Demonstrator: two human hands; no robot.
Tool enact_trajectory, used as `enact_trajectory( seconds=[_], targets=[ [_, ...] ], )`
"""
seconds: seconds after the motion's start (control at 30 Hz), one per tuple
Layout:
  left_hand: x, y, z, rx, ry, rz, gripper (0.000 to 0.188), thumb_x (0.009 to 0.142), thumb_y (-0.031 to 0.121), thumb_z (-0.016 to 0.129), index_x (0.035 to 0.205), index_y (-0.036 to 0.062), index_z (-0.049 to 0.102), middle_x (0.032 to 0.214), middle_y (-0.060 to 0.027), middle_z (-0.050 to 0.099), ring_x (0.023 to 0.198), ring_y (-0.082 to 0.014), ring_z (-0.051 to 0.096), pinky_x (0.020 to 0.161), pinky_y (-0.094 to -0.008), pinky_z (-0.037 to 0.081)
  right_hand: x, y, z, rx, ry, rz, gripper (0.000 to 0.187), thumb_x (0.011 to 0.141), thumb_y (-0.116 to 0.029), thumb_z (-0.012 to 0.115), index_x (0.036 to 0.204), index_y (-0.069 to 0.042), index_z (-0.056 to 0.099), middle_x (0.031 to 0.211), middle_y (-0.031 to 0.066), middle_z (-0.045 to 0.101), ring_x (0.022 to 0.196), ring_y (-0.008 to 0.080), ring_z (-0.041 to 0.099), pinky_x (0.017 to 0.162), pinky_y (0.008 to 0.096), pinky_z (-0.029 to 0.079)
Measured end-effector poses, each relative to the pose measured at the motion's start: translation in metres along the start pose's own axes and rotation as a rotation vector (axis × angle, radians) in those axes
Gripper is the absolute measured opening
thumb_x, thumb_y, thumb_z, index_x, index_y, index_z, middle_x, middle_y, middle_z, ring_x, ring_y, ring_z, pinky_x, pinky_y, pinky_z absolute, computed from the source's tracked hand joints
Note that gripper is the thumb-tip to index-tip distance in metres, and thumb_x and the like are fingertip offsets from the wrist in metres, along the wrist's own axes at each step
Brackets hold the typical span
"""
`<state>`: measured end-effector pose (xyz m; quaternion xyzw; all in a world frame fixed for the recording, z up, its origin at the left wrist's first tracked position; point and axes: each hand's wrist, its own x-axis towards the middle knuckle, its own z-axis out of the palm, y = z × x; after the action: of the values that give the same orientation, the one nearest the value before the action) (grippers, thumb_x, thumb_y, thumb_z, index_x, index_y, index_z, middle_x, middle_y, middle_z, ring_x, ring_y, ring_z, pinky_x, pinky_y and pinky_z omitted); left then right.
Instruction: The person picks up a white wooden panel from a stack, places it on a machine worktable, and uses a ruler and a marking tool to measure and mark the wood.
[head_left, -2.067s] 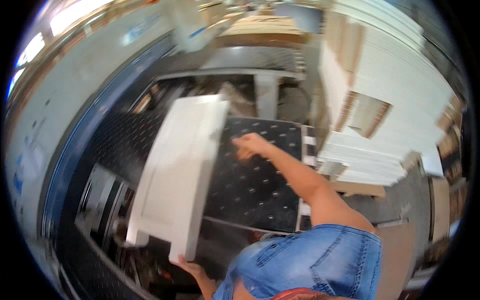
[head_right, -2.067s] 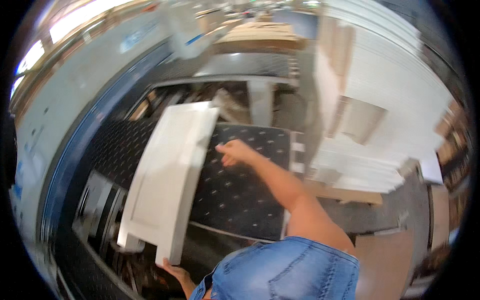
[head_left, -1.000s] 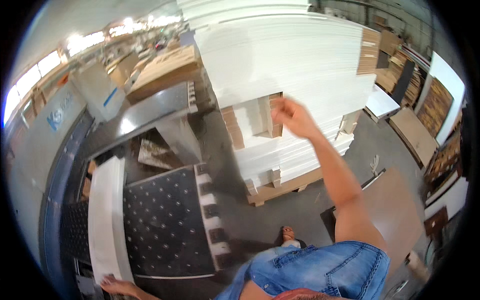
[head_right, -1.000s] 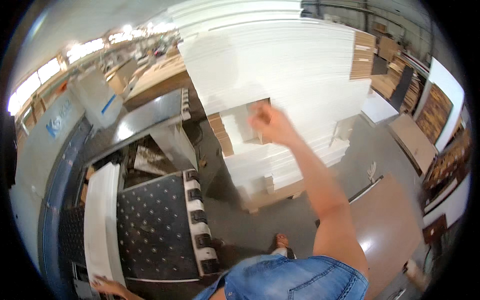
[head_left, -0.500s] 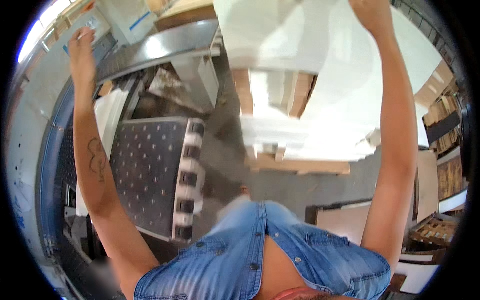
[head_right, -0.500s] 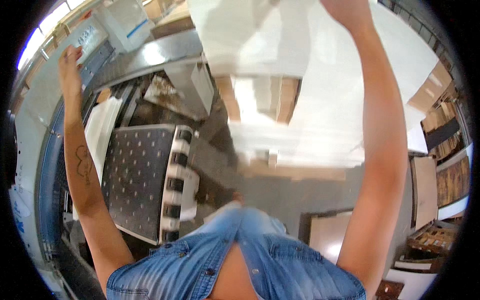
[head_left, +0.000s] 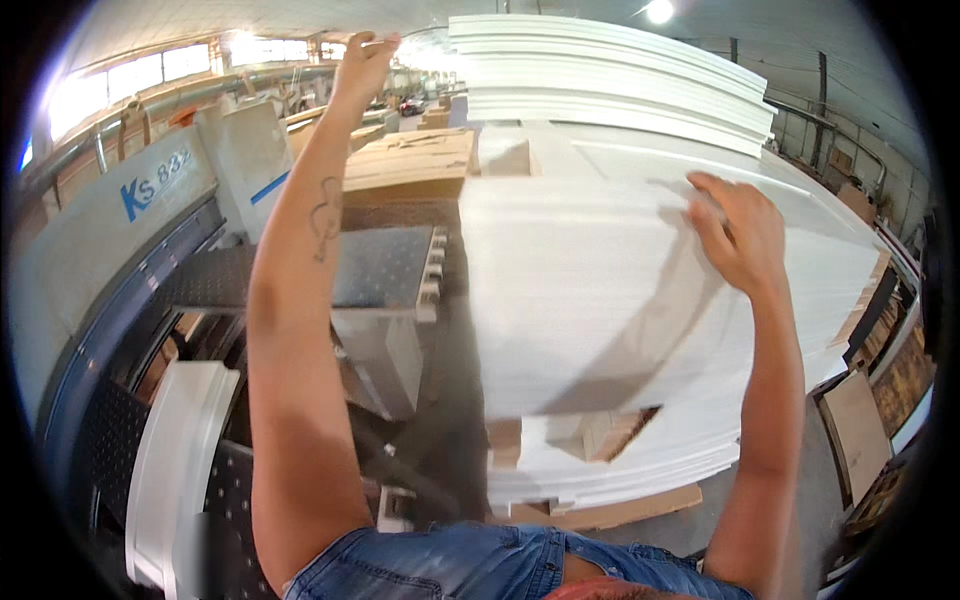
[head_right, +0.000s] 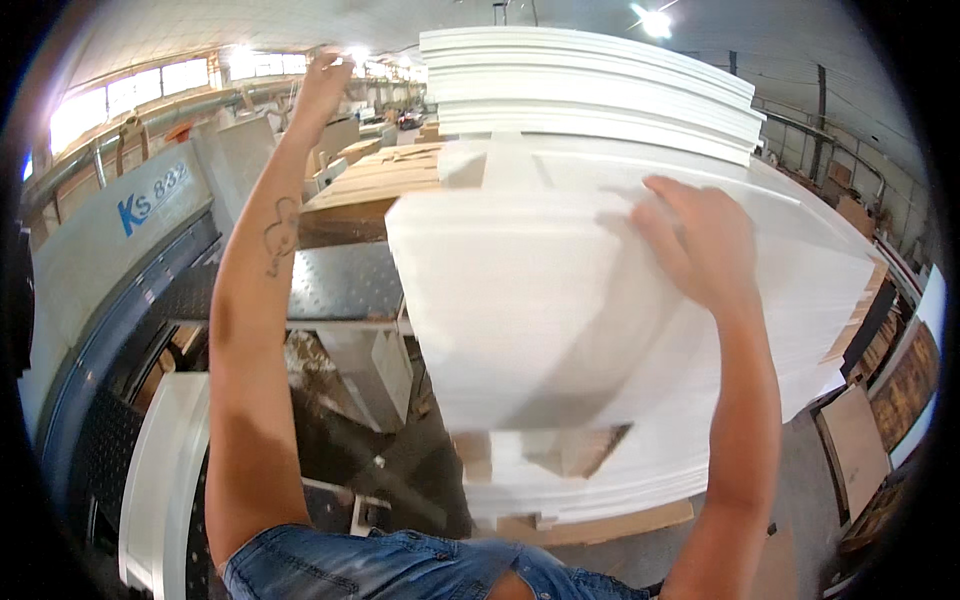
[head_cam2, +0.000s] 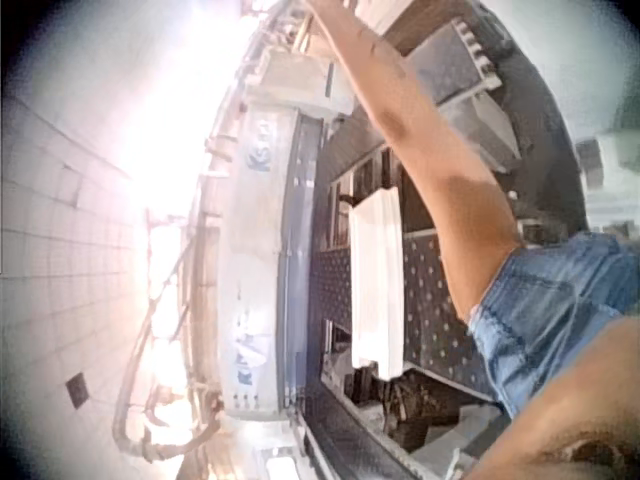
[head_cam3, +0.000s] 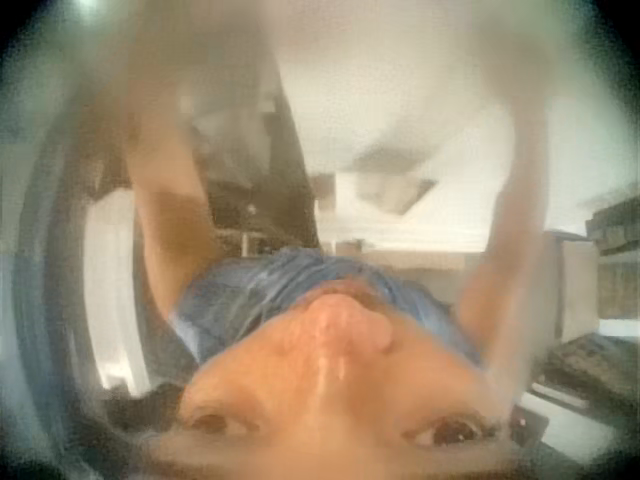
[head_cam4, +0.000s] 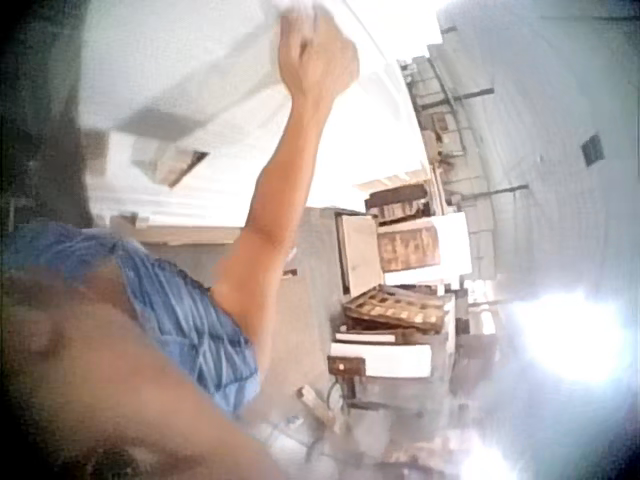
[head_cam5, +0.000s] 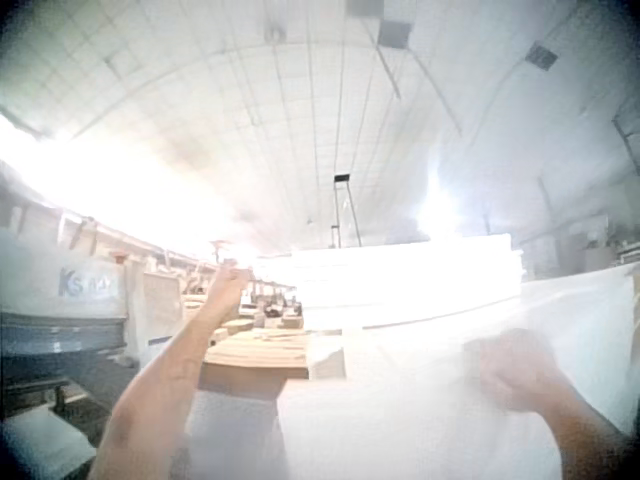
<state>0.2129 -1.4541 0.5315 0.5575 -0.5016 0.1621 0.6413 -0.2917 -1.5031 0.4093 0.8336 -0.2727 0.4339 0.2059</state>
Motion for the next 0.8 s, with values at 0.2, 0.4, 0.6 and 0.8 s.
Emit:
enact_trajectory(
  seconds=[0.2,0.4,0.6,0.8],
  targets=[
    [0.109,-0.087,0.071,-0.177,-0.03,0.049,0.084,0.095,0.046,0.071,0.153,-0.005,0.035,0.139,-0.0228,0.062,0.125,-0.0282,0.061,0.106,-0.0376,0.047,0.01,-0.01,0.011,0.05,0.041,-0.038,0.041,0.093,-0.039,0.064,0.115,-0.006,0.073,0.091,0.0168,0.07,0.082,0.0398,0.062,0.075,0.0468,0.048],
    [0.173,-0.149,0.167,-0.334,0.009,0.138,0.083,0.096,0.045,0.067,0.156,-0.0019,0.033,0.151,-0.0295,0.049,0.144,-0.0387,0.045,0.117,-0.0418,0.037,0.02,-0.016,0.013,0.071,0.104,0.002,0.081,0.096,-0.073,0.042,0.107,0.001,0.074,0.082,0.0191,0.065,0.075,0.0403,0.06,0.07,0.0443,0.046],
    [0.189,-0.14,0.209,-0.289,0.034,0.12,0.084,0.098,0.052,0.061,0.157,0.0002,0.032,0.152,-0.0322,0.045,0.144,-0.0447,0.043,0.118,-0.0454,0.036,0.017,-0.013,0.014,0.006,-0.061,0.04,0.089,0.097,-0.076,0.032,0.104,0.004,0.072,0.108,0.0202,0.075,0.096,0.0409,0.07,0.09,0.0465,0.05],
    [0.193,-0.12,0.195,-0.269,0.052,0.013,0.076,0.096,0.041,0.068,0.152,0.0004,0.039,0.132,-0.0269,0.062,0.12,-0.0357,0.062,0.1,-0.0436,0.05,0.02,-0.008,0.02,0.048,0.048,-0.076,0.065,0.097,-0.059,0.046,0.108,-0.002,0.074,0.099,0.0176,0.075,0.081,0.0393,0.065,0.075,0.0437,0.051]
  ],
)
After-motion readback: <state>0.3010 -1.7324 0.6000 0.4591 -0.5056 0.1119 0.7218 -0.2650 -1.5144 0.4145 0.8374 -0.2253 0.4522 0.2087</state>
